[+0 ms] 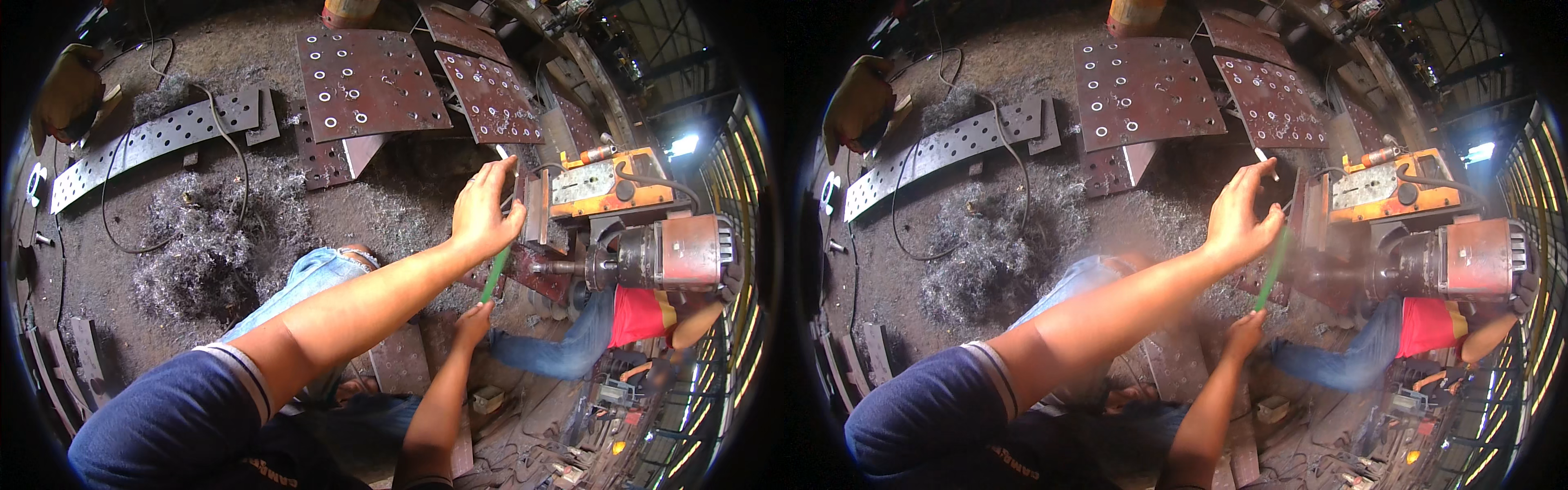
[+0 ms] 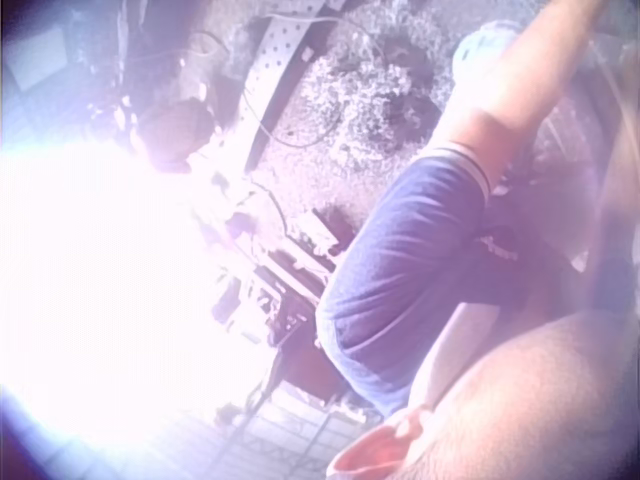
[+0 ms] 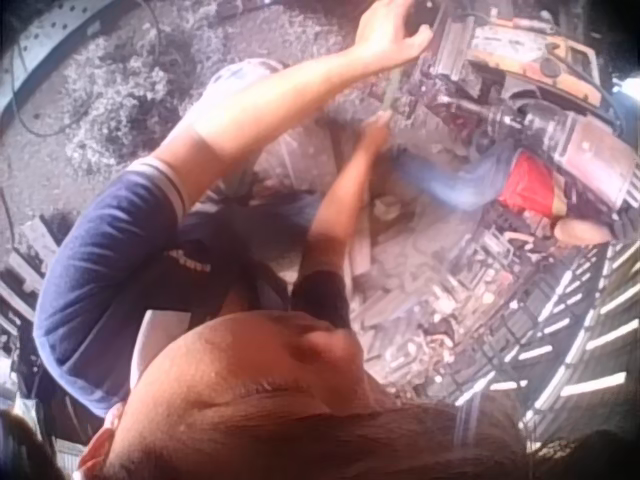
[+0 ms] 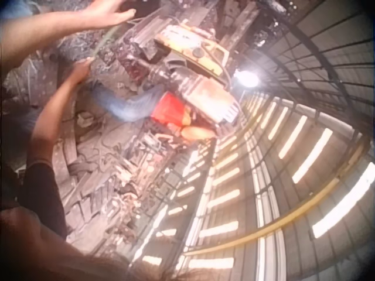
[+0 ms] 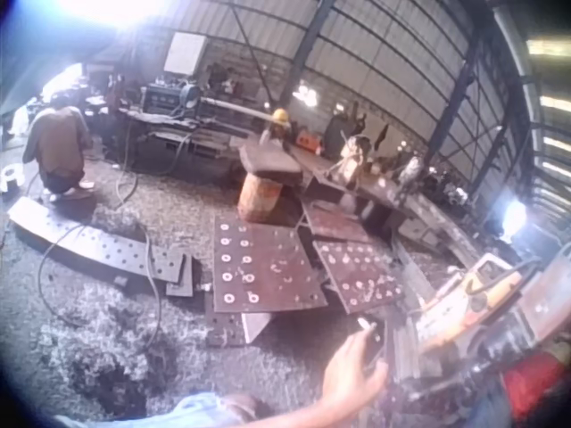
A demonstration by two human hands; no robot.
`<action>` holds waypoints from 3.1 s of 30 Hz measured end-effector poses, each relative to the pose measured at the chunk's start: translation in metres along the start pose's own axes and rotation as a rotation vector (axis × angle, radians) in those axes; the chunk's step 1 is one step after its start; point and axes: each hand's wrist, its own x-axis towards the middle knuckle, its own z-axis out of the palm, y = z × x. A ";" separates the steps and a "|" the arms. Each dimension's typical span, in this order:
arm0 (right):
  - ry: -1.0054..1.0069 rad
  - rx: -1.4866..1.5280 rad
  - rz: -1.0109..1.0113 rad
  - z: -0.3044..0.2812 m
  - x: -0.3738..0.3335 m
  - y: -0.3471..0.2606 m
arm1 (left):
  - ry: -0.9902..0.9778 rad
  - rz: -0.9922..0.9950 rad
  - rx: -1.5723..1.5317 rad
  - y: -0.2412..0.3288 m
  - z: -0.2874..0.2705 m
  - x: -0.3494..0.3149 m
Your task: The person sits on the floor in a workshop and handles a small white object and a plastic bottle. They repeatedly pick up, inspect, and place down the small object while holding the bottle.
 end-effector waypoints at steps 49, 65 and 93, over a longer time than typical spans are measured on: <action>-0.687 0.067 0.076 0.153 -0.125 0.157 | -0.062 -0.102 -0.061 0.005 0.010 0.009; -0.448 0.277 0.240 0.168 -0.136 0.077 | -0.112 -0.036 -0.018 -0.001 0.014 0.004; -0.216 1.317 0.329 -0.092 -0.128 -0.062 | -0.232 0.145 -0.078 0.036 -0.063 -0.055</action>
